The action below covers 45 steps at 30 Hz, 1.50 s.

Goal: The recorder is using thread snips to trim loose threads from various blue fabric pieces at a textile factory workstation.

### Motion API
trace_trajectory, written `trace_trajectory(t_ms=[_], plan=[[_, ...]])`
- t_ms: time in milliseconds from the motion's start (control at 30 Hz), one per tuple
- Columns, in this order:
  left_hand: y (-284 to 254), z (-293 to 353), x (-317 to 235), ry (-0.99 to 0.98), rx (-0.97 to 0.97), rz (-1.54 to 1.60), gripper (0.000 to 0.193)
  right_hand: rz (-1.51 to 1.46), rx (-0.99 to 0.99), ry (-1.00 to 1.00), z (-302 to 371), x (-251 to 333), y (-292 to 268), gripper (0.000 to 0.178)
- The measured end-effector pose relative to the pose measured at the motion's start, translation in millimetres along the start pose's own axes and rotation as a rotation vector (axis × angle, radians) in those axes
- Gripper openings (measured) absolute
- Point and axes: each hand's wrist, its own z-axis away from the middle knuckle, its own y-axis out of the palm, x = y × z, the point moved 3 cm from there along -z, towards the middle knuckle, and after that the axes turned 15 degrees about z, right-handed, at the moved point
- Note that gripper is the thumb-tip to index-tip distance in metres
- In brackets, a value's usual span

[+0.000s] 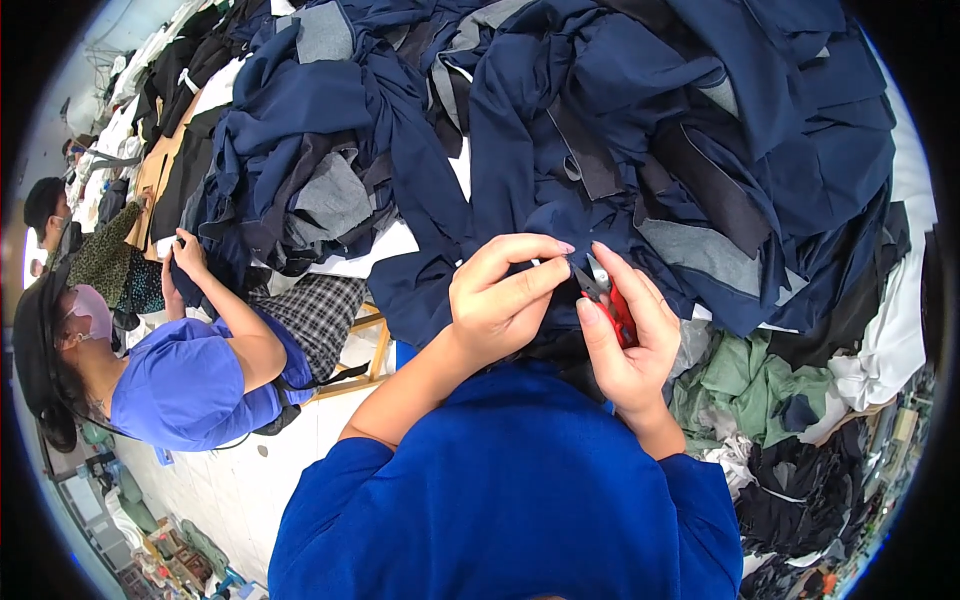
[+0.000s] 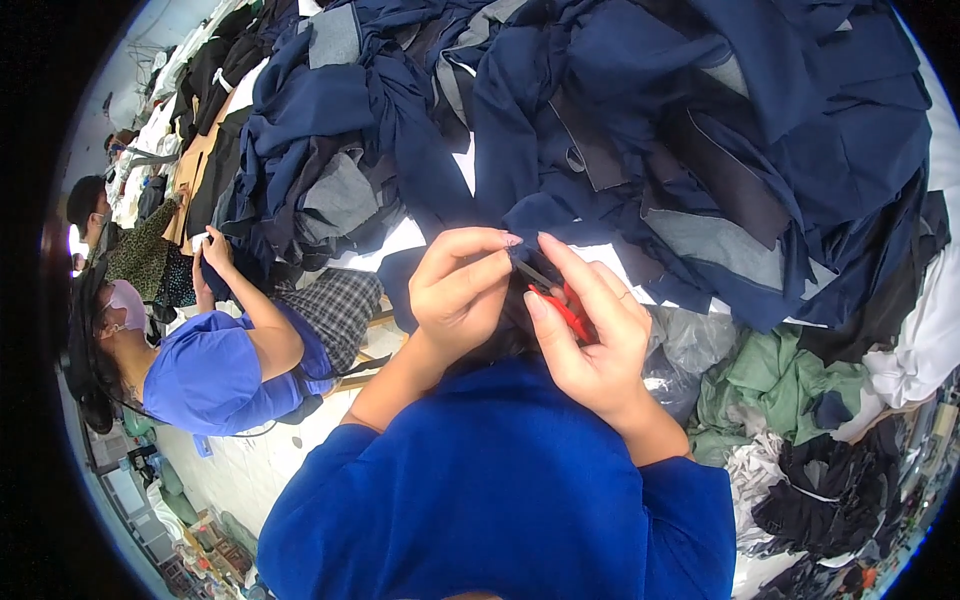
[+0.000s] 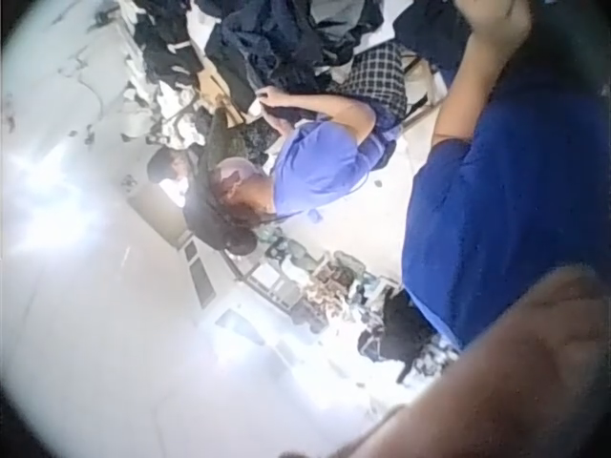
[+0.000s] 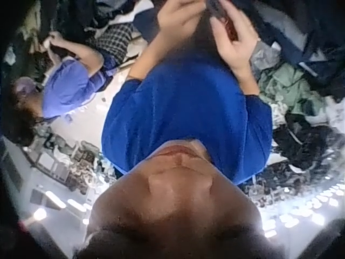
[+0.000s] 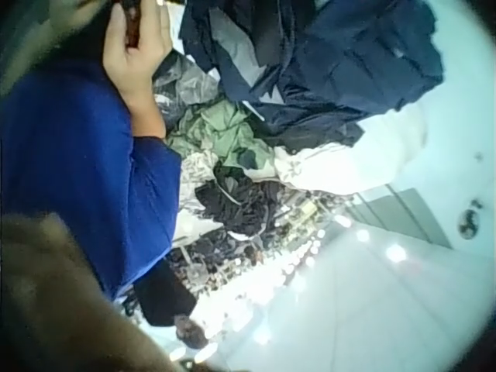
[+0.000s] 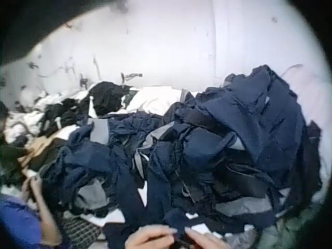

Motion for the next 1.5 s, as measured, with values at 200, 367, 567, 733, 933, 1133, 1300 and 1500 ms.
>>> trace_trajectory(t_ms=[200, 367, 567, 733, 933, 1133, 1300, 1500], plan=[[-1, 3, 0, 0.133, 0.034, -0.096, 0.025, -0.044, 0.014, 0.056, 7, -5, 2, 0.035], [-5, 4, 0, -0.212, -0.017, 0.225, 0.02, -0.226, -0.004, 0.188, 12, -11, 4, 0.033], [-8, 13, 11, -0.545, -0.126, 0.722, 0.015, -0.059, 0.039, 0.014, 9, 2, 3, 0.04], [-7, 12, 13, -0.552, -0.108, 0.844, 0.011, -0.05, 0.072, -0.03, 6, 7, 4, 0.039], [-3, 14, 11, -0.595, -0.106, 0.908, 0.013, -0.061, 0.064, -0.061, 7, 7, 6, 0.039], [0, 15, 9, -0.646, -0.118, 0.95, 0.014, -0.072, 0.061, -0.052, 7, 6, 7, 0.039], [1, 17, 11, -0.601, -0.131, 0.933, 0.016, -0.083, 0.052, -0.033, 8, 8, 9, 0.037], [7, 18, 8, -0.569, -0.053, 0.961, 0.017, -0.239, 0.006, 0.187, 15, -12, 20, 0.03]])
